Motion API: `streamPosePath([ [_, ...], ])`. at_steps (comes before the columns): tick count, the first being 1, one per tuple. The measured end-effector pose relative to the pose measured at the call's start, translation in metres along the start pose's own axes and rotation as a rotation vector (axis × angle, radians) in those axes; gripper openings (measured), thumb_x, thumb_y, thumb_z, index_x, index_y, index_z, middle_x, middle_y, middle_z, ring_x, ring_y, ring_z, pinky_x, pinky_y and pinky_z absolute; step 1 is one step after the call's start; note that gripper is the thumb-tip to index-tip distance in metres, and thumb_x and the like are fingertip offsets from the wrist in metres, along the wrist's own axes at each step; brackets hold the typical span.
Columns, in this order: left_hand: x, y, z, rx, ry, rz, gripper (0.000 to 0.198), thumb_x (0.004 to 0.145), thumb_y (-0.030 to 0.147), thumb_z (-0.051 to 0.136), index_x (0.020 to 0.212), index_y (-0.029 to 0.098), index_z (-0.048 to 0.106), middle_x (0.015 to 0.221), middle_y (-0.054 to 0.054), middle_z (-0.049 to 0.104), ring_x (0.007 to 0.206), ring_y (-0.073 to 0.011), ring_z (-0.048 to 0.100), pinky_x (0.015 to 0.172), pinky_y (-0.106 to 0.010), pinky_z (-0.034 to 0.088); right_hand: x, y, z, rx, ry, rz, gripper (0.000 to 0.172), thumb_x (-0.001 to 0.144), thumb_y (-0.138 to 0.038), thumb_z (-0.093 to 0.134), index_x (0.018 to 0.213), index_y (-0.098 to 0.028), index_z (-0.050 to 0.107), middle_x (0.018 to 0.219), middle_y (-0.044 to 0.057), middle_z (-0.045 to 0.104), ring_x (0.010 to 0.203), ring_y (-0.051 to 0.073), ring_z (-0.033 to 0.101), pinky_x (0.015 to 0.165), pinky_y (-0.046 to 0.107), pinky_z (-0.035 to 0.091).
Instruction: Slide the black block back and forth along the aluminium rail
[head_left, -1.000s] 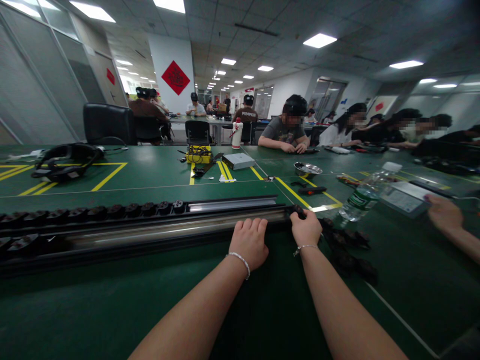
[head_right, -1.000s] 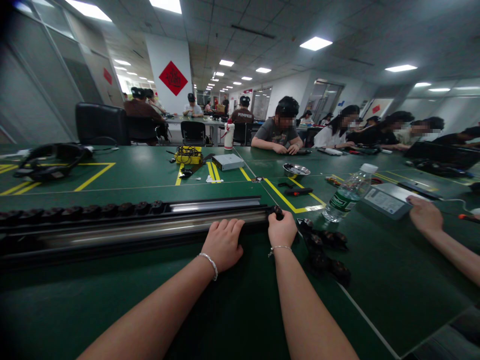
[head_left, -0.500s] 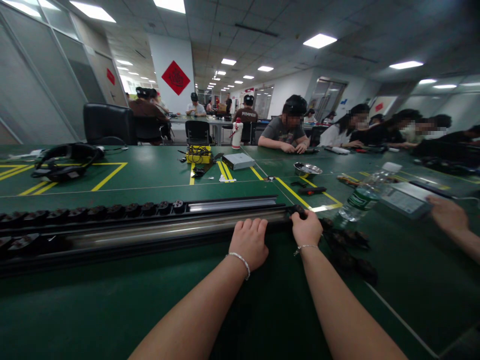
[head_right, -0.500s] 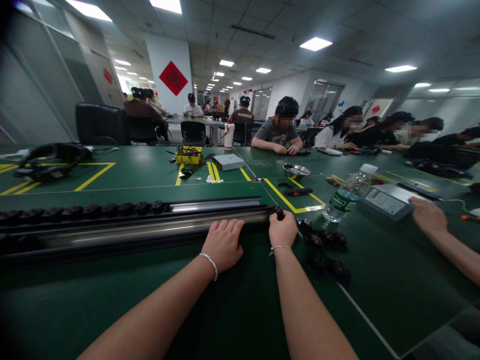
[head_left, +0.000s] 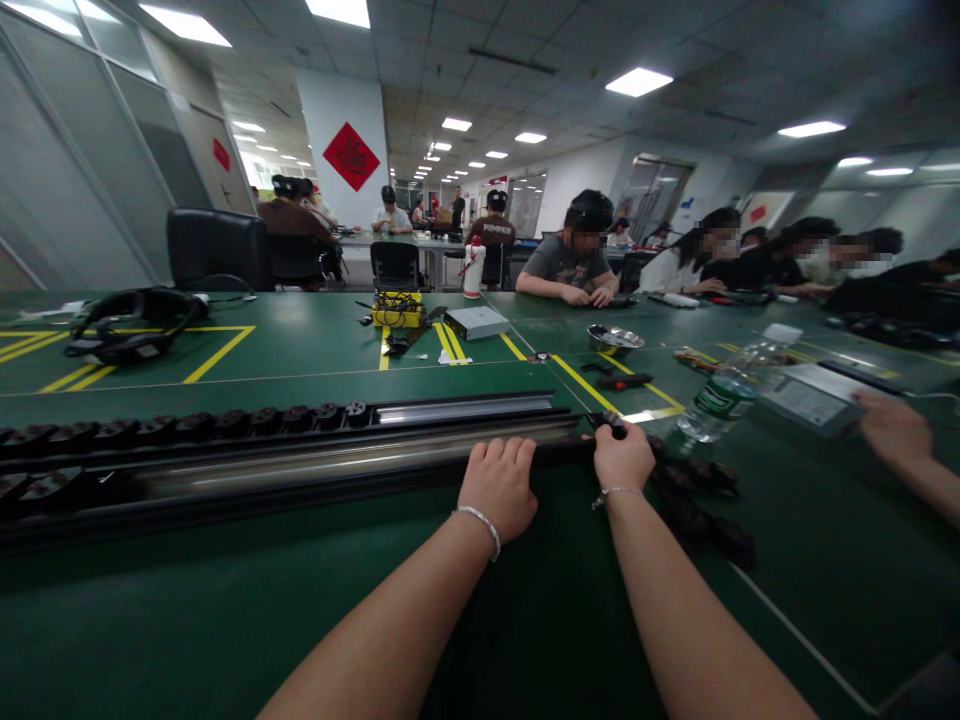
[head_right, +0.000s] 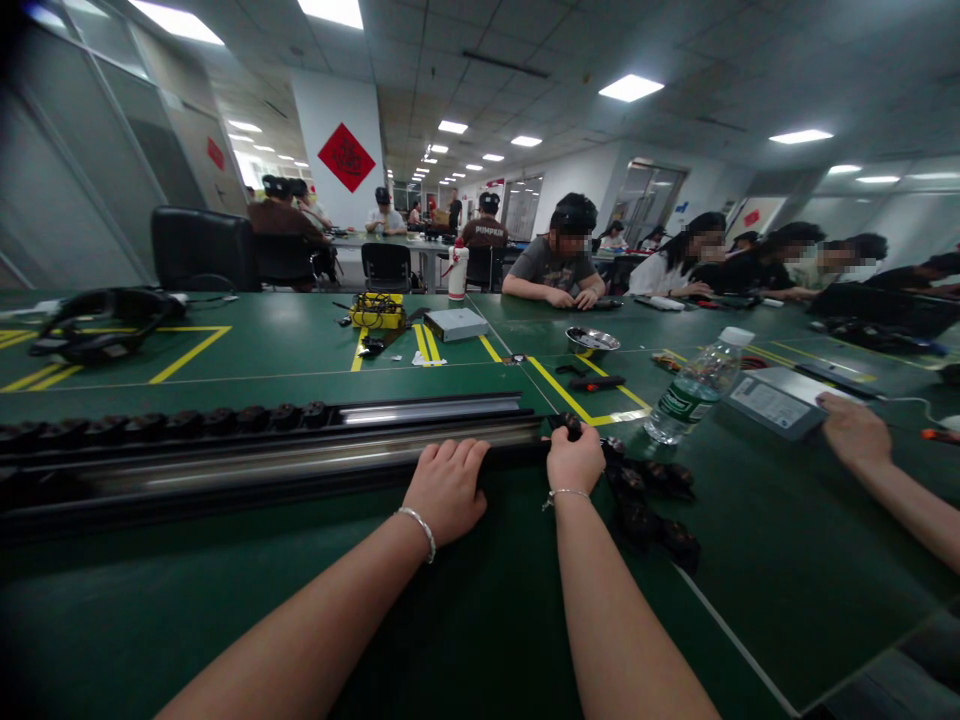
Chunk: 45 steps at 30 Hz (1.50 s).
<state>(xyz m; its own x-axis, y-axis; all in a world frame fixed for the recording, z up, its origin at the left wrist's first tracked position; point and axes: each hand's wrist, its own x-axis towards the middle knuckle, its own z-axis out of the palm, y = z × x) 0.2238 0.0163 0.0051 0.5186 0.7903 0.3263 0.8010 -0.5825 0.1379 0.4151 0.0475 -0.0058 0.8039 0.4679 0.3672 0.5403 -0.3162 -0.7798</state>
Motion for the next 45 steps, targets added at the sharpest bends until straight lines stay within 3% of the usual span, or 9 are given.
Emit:
streamPosePath([
  [6,0.0,0.001,-0.003,-0.002,-0.015,-0.005,0.051,0.073,0.027,0.047,0.122,0.022,0.038,0.119,-0.006,0.05,0.103,-0.0218,0.043,0.088,-0.037,0.03,0.012,0.014,0.0,-0.015,-0.021,0.049,0.036,0.065,-0.027,0.049,0.095,-0.011,0.06,0.074,0.01,0.063,0.07,0.023,0.058,0.072,0.035,0.044],
  [9,0.0,0.001,-0.003,-0.009,-0.001,-0.001,0.05,0.072,0.027,0.047,0.122,0.022,0.038,0.118,-0.006,0.05,0.102,-0.0218,0.043,0.088,-0.037,0.03,0.012,0.015,0.0,-0.049,-0.013,0.002,0.038,0.066,-0.028,0.049,0.098,-0.01,0.059,0.087,0.013,0.063,0.08,0.025,0.058,0.078,0.037,0.042],
  [16,-0.001,0.0,-0.002,-0.006,-0.019,-0.011,0.052,0.072,0.027,0.048,0.124,0.022,0.038,0.12,-0.006,0.05,0.103,-0.0222,0.043,0.088,-0.038,0.03,0.01,0.015,-0.002,-0.133,-0.084,-0.16,0.036,0.07,-0.027,0.047,0.099,-0.011,0.06,0.088,0.012,0.062,0.082,0.023,0.056,0.078,0.036,0.041],
  [23,-0.004,-0.001,0.0,-0.008,0.041,0.009,0.053,0.075,0.025,0.045,0.128,0.023,0.035,0.125,-0.004,0.048,0.11,-0.021,0.04,0.098,-0.039,0.026,0.007,0.013,-0.008,-0.321,-0.2,-0.227,0.051,0.074,-0.02,0.042,0.125,-0.022,0.045,0.091,0.01,0.061,0.075,0.021,0.056,0.07,0.035,0.041],
  [29,-0.011,-0.004,-0.001,-0.039,0.082,-0.017,0.054,0.075,0.027,0.045,0.128,0.023,0.037,0.132,-0.002,0.042,0.121,-0.0218,0.031,0.105,-0.043,0.016,0.007,0.018,-0.005,-0.339,-0.216,-0.307,0.041,0.075,-0.017,0.036,0.11,-0.019,0.058,0.108,0.012,0.057,0.085,0.022,0.056,0.074,0.036,0.042],
  [33,-0.022,-0.01,-0.011,-0.033,0.101,-0.062,0.053,0.073,0.03,0.048,0.125,0.022,0.04,0.135,-0.002,0.039,0.125,-0.0215,0.027,0.107,-0.043,0.016,0.006,0.021,-0.001,-0.331,-0.201,-0.294,0.045,0.074,-0.014,0.033,0.113,-0.016,0.056,0.129,0.015,0.042,0.093,0.026,0.055,0.08,0.042,0.041],
  [38,-0.057,-0.047,-0.035,0.058,0.127,-0.158,0.055,0.073,0.031,0.049,0.126,0.023,0.039,0.14,-0.002,0.031,0.129,-0.022,0.02,0.107,-0.042,0.019,0.001,0.015,-0.003,-0.295,-0.196,-0.254,0.054,0.072,-0.011,0.028,0.121,-0.014,0.049,0.135,0.018,0.033,0.097,0.031,0.055,0.078,0.048,0.042],
  [43,-0.116,-0.131,-0.071,0.266,0.261,-0.437,0.049,0.077,0.034,0.046,0.124,0.02,0.044,0.142,-0.008,0.027,0.131,-0.0267,0.017,0.105,-0.047,0.02,-0.001,0.007,-0.013,-0.333,-0.166,-0.295,0.055,0.071,-0.017,0.035,0.125,-0.014,0.045,0.136,0.017,0.032,0.098,0.035,0.053,0.072,0.048,0.044],
  [45,-0.139,-0.167,-0.084,0.343,0.325,-0.594,0.049,0.078,0.037,0.045,0.123,0.019,0.045,0.144,-0.01,0.023,0.132,-0.0291,0.016,0.104,-0.049,0.019,-0.004,0.002,-0.014,-0.296,-0.043,-0.416,0.05,0.073,-0.019,0.037,0.12,-0.012,0.051,0.136,0.017,0.033,0.105,0.035,0.049,0.077,0.047,0.043],
])
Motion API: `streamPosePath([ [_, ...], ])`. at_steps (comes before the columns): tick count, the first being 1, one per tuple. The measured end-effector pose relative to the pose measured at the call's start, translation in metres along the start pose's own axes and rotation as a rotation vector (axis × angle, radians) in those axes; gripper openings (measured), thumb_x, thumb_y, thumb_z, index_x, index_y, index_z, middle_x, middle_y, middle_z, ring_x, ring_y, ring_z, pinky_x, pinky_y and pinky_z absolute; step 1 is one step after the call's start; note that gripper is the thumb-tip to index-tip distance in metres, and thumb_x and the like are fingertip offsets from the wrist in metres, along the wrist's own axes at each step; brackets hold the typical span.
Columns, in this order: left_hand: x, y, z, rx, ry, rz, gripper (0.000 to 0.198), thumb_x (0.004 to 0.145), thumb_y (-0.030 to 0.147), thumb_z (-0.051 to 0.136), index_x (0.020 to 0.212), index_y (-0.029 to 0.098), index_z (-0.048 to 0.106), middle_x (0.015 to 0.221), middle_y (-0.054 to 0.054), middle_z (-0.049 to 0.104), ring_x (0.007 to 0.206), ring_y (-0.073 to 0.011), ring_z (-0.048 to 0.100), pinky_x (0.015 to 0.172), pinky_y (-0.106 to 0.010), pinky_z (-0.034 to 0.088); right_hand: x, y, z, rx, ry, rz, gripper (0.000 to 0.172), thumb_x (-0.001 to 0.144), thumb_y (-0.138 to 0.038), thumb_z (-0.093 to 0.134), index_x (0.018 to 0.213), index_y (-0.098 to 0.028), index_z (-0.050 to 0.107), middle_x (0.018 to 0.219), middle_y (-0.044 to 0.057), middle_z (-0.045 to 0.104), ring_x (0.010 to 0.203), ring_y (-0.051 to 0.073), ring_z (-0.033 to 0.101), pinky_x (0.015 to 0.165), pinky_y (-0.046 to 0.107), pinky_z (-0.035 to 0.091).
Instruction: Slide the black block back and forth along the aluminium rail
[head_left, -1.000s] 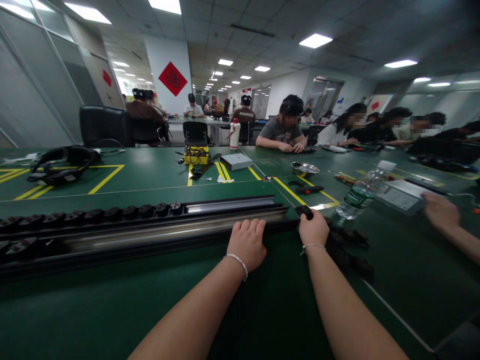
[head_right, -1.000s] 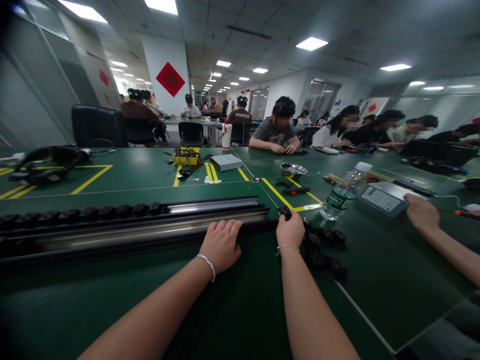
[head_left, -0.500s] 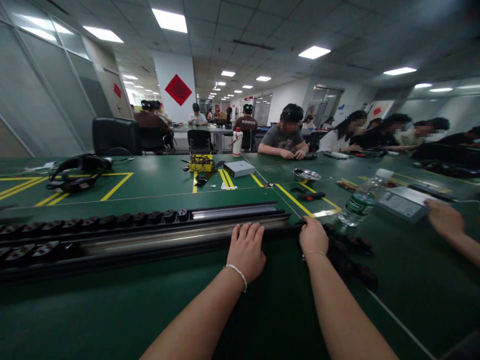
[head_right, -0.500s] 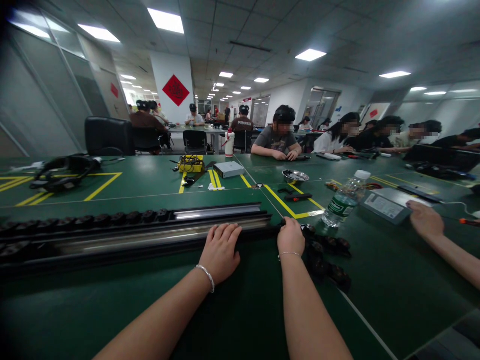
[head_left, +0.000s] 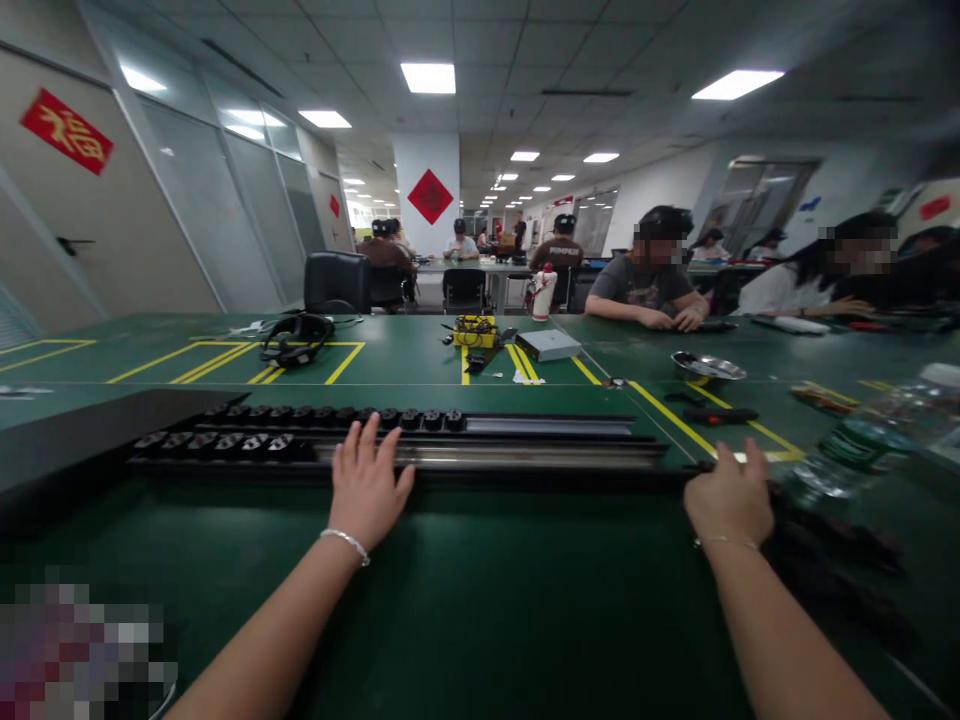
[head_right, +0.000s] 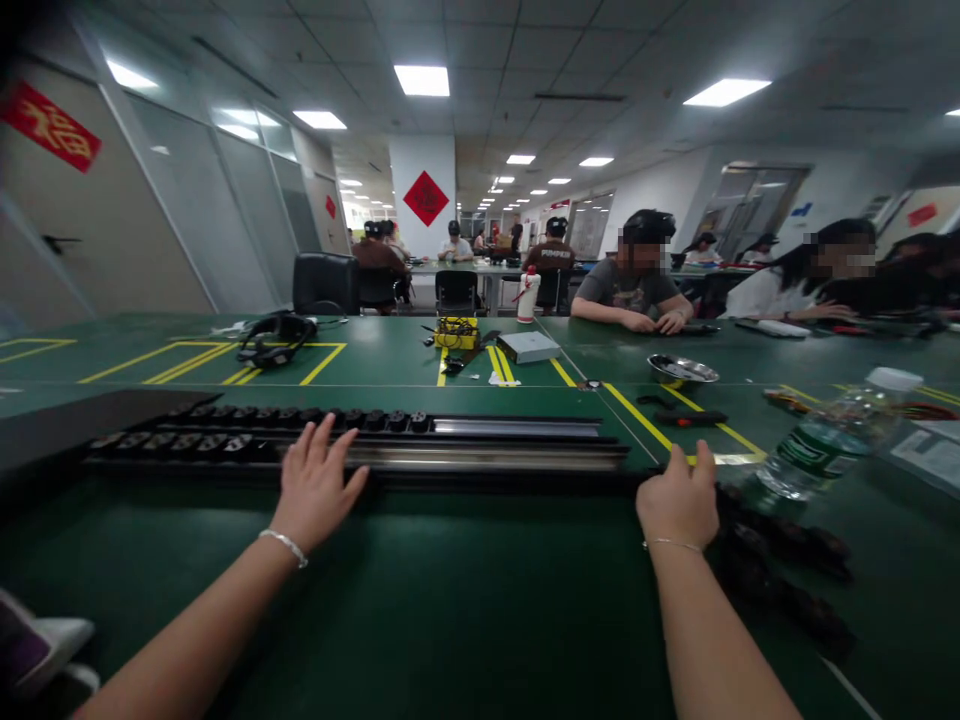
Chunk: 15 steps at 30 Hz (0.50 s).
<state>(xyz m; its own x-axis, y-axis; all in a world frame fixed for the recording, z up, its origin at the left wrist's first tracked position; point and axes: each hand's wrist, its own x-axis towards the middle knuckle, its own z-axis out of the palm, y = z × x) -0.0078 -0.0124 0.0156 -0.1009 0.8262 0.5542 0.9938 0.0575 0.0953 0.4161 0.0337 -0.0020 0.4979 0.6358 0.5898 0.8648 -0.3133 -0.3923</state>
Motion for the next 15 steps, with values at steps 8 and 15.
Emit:
streamPosePath([
  [8,0.004,-0.087,0.006,0.052,-0.003,-0.33,0.053,0.081,0.044,0.037,0.124,0.014,0.044,0.144,-0.016,0.019,0.131,-0.0323,0.016,0.102,-0.049,0.022,-0.052,-0.095,0.008,0.114,0.113,-0.696,0.041,0.078,-0.021,0.042,0.116,-0.012,0.053,0.131,0.014,0.042,0.114,0.026,0.042,0.092,0.04,0.035],
  [15,0.002,-0.093,0.017,0.018,0.009,-0.341,0.049,0.079,0.044,0.04,0.118,0.015,0.052,0.142,-0.015,0.023,0.13,-0.0308,0.02,0.102,-0.046,0.025,-0.123,-0.206,0.016,0.197,-0.11,-0.688,0.041,0.085,-0.029,0.032,0.119,-0.017,0.051,0.131,0.008,0.044,0.12,0.023,0.037,0.098,0.042,0.027],
])
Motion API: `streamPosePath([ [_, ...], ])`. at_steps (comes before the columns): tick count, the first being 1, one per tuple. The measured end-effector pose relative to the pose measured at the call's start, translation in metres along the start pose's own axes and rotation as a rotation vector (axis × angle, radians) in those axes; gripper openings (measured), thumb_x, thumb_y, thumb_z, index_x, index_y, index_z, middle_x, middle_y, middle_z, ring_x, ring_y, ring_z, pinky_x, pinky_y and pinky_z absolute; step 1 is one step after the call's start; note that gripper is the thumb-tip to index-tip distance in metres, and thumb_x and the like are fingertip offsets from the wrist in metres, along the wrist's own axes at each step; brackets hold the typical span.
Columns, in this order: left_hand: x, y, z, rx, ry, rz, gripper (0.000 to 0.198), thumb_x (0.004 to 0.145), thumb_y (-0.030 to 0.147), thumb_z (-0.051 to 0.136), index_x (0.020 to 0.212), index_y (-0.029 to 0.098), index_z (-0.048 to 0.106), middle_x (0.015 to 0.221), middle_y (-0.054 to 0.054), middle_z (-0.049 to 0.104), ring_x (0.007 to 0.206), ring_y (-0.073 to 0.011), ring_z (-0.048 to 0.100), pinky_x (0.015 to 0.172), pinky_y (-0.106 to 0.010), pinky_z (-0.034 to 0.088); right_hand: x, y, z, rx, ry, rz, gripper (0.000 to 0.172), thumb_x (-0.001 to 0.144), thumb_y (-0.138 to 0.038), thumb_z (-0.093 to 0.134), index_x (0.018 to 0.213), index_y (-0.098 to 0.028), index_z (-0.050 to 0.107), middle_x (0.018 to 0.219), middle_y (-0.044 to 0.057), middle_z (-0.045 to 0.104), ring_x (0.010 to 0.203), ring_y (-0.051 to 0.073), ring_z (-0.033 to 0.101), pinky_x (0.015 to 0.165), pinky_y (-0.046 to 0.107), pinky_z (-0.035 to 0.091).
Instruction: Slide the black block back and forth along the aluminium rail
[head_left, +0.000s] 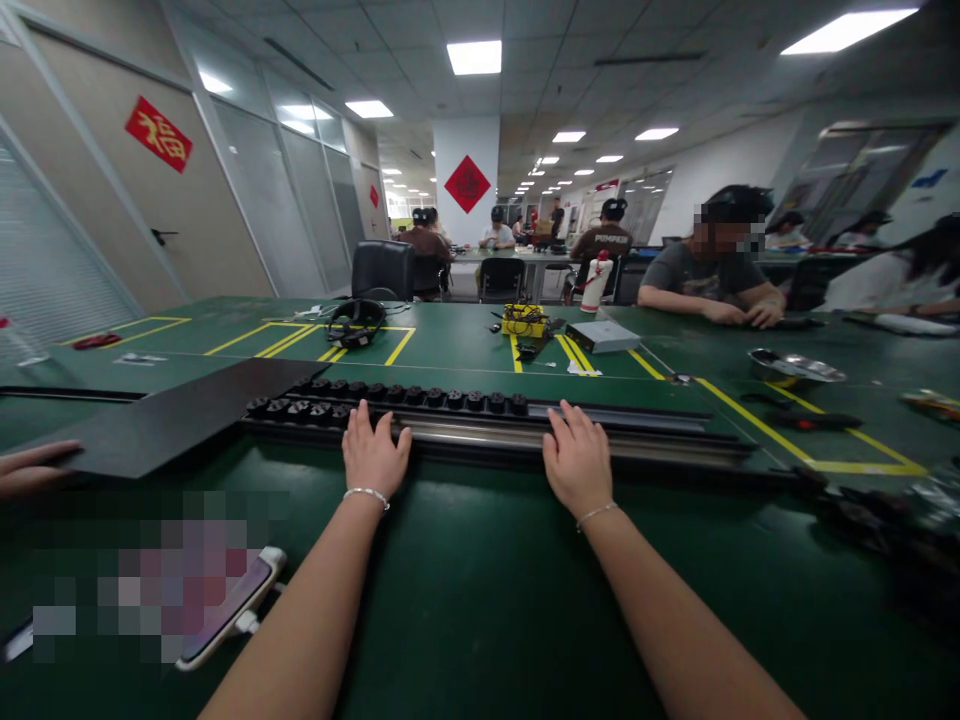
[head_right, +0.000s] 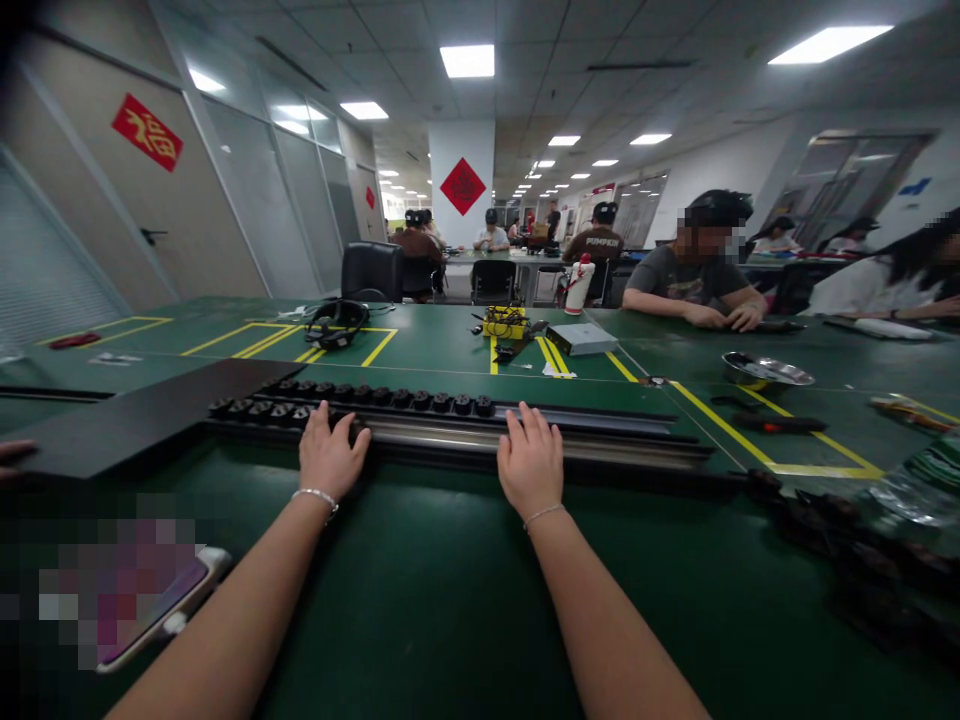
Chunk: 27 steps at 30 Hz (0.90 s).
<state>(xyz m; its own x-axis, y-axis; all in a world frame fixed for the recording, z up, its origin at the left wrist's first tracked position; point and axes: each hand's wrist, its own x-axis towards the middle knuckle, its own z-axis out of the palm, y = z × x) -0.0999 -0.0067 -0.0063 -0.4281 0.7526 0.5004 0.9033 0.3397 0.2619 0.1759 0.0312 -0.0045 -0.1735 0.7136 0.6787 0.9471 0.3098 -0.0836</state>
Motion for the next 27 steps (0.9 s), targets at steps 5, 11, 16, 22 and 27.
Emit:
streamPosePath([
  [5,0.002,-0.003,0.002,-0.02,0.03,-0.057,0.048,0.078,0.042,0.043,0.116,0.014,0.053,0.14,-0.016,0.028,0.128,-0.0297,0.025,0.102,-0.046,0.025,0.001,-0.022,0.006,0.014,-0.118,0.025,0.04,0.087,-0.031,0.029,0.115,-0.023,0.056,0.123,0.003,0.054,0.116,0.023,0.042,0.098,0.044,0.023],
  [11,0.005,-0.003,0.001,-0.053,-0.001,-0.081,0.049,0.078,0.041,0.039,0.116,0.013,0.053,0.136,-0.015,0.033,0.124,-0.0279,0.032,0.101,-0.045,0.027,-0.001,-0.015,0.006,0.007,-0.128,0.009,0.04,0.086,-0.03,0.03,0.117,-0.023,0.055,0.123,0.002,0.053,0.115,0.022,0.045,0.098,0.042,0.024],
  [16,0.007,-0.005,0.001,-0.077,-0.022,-0.104,0.048,0.077,0.042,0.041,0.114,0.014,0.055,0.137,-0.015,0.031,0.123,-0.0291,0.033,0.101,-0.046,0.027,-0.001,-0.016,0.007,0.012,-0.1,-0.003,0.039,0.085,-0.029,0.031,0.115,-0.024,0.056,0.122,0.003,0.055,0.114,0.021,0.046,0.097,0.042,0.026],
  [22,0.008,-0.005,0.001,-0.069,-0.027,-0.108,0.048,0.077,0.041,0.043,0.113,0.013,0.056,0.137,-0.017,0.029,0.121,-0.0316,0.036,0.1,-0.046,0.028,-0.001,-0.015,0.007,0.014,-0.102,-0.009,0.039,0.086,-0.029,0.031,0.115,-0.024,0.056,0.121,0.003,0.055,0.114,0.02,0.046,0.097,0.04,0.026],
  [27,0.008,-0.006,0.0,-0.06,-0.037,-0.1,0.048,0.077,0.042,0.041,0.113,0.015,0.056,0.136,-0.017,0.031,0.119,-0.0309,0.038,0.098,-0.046,0.029,-0.002,-0.016,0.006,0.032,-0.108,0.007,0.039,0.086,-0.029,0.031,0.115,-0.023,0.056,0.122,0.003,0.054,0.115,0.02,0.045,0.098,0.04,0.025],
])
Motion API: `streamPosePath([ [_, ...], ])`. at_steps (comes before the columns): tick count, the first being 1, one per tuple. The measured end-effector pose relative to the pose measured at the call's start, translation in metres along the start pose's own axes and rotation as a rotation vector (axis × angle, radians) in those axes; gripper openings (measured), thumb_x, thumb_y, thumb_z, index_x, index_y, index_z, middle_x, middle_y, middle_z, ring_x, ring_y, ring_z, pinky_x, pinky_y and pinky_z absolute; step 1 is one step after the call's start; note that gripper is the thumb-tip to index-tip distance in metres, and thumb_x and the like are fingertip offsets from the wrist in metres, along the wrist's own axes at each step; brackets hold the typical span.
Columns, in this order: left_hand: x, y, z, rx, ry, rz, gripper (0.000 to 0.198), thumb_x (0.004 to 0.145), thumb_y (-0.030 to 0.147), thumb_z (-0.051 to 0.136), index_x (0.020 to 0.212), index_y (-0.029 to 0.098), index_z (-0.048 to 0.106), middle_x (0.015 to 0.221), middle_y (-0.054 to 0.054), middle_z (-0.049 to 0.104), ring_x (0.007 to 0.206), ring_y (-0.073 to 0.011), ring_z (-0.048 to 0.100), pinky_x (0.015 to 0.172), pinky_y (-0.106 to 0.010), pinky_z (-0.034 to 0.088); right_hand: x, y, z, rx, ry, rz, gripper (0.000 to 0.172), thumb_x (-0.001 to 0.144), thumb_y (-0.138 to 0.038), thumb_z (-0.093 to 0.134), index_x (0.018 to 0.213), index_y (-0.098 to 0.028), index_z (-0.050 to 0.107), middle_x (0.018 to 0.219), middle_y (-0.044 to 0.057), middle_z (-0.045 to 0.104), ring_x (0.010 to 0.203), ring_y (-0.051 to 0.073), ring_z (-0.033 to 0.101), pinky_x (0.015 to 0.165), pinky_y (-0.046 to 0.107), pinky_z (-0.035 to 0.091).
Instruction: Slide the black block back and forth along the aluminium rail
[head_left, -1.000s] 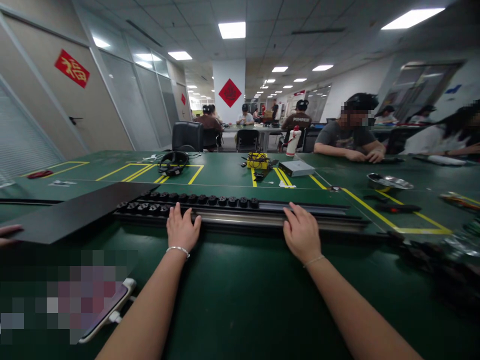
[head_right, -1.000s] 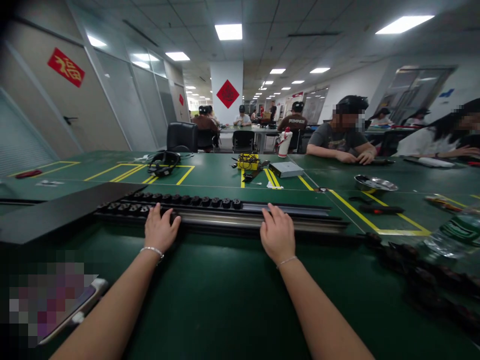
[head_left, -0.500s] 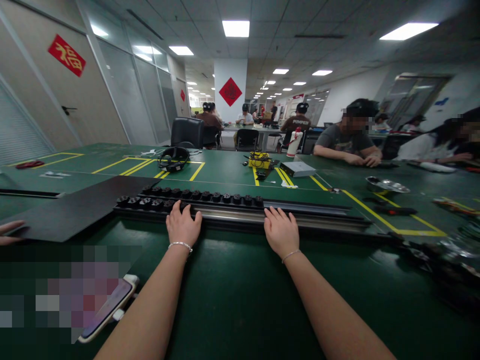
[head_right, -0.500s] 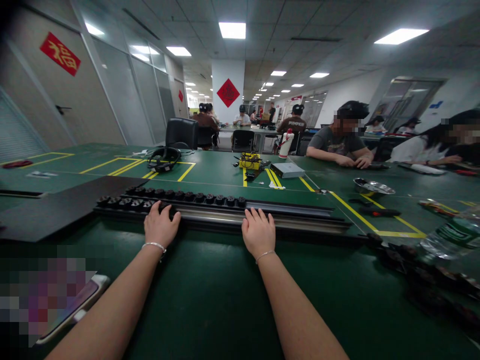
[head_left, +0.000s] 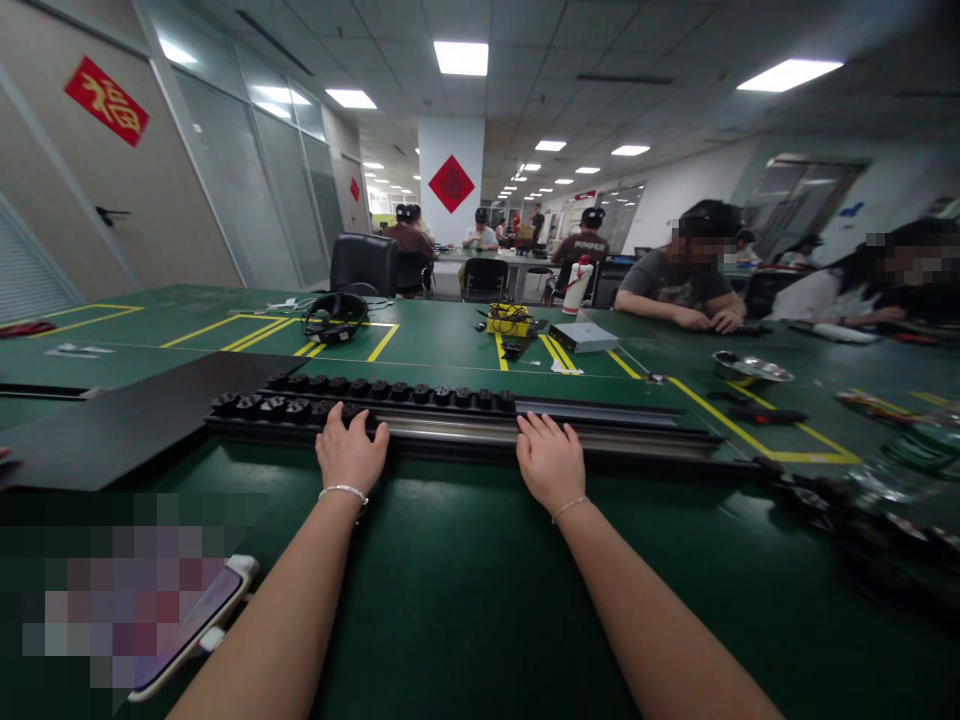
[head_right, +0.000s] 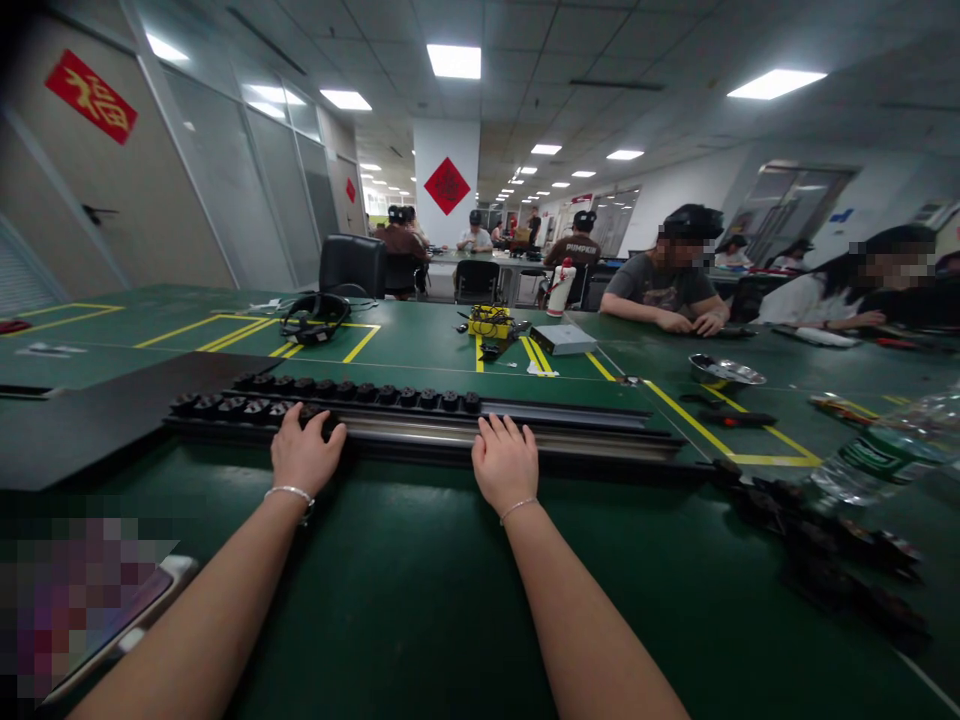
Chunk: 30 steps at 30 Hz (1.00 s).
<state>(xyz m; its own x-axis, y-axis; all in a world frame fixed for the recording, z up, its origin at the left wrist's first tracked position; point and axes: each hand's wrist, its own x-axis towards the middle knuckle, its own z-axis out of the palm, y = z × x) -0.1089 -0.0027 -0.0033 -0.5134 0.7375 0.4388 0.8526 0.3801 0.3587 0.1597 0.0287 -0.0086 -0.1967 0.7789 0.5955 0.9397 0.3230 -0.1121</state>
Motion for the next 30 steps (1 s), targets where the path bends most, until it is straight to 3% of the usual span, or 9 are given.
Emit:
streamPosePath([
  [17,-0.003,0.0026,-0.0014,0.05,0.047,0.056,0.044,0.079,0.039,0.039,0.11,0.016,0.059,0.131,-0.017,0.037,0.119,-0.0291,0.038,0.099,-0.05,0.027,-0.0003,-0.0008,-0.0004,0.02,-0.006,0.006,0.039,0.085,-0.028,0.031,0.115,-0.023,0.056,0.122,0.004,0.054,0.114,0.019,0.045,0.097,0.039,0.024],
  [30,-0.002,0.0047,-0.0048,0.06,0.018,0.047,0.044,0.079,0.04,0.037,0.109,0.017,0.059,0.131,-0.016,0.037,0.118,-0.0288,0.04,0.099,-0.051,0.026,-0.0019,0.0006,-0.0023,0.039,-0.025,0.006,0.039,0.085,-0.028,0.031,0.116,-0.024,0.056,0.123,0.002,0.054,0.116,0.018,0.044,0.097,0.037,0.025],
])
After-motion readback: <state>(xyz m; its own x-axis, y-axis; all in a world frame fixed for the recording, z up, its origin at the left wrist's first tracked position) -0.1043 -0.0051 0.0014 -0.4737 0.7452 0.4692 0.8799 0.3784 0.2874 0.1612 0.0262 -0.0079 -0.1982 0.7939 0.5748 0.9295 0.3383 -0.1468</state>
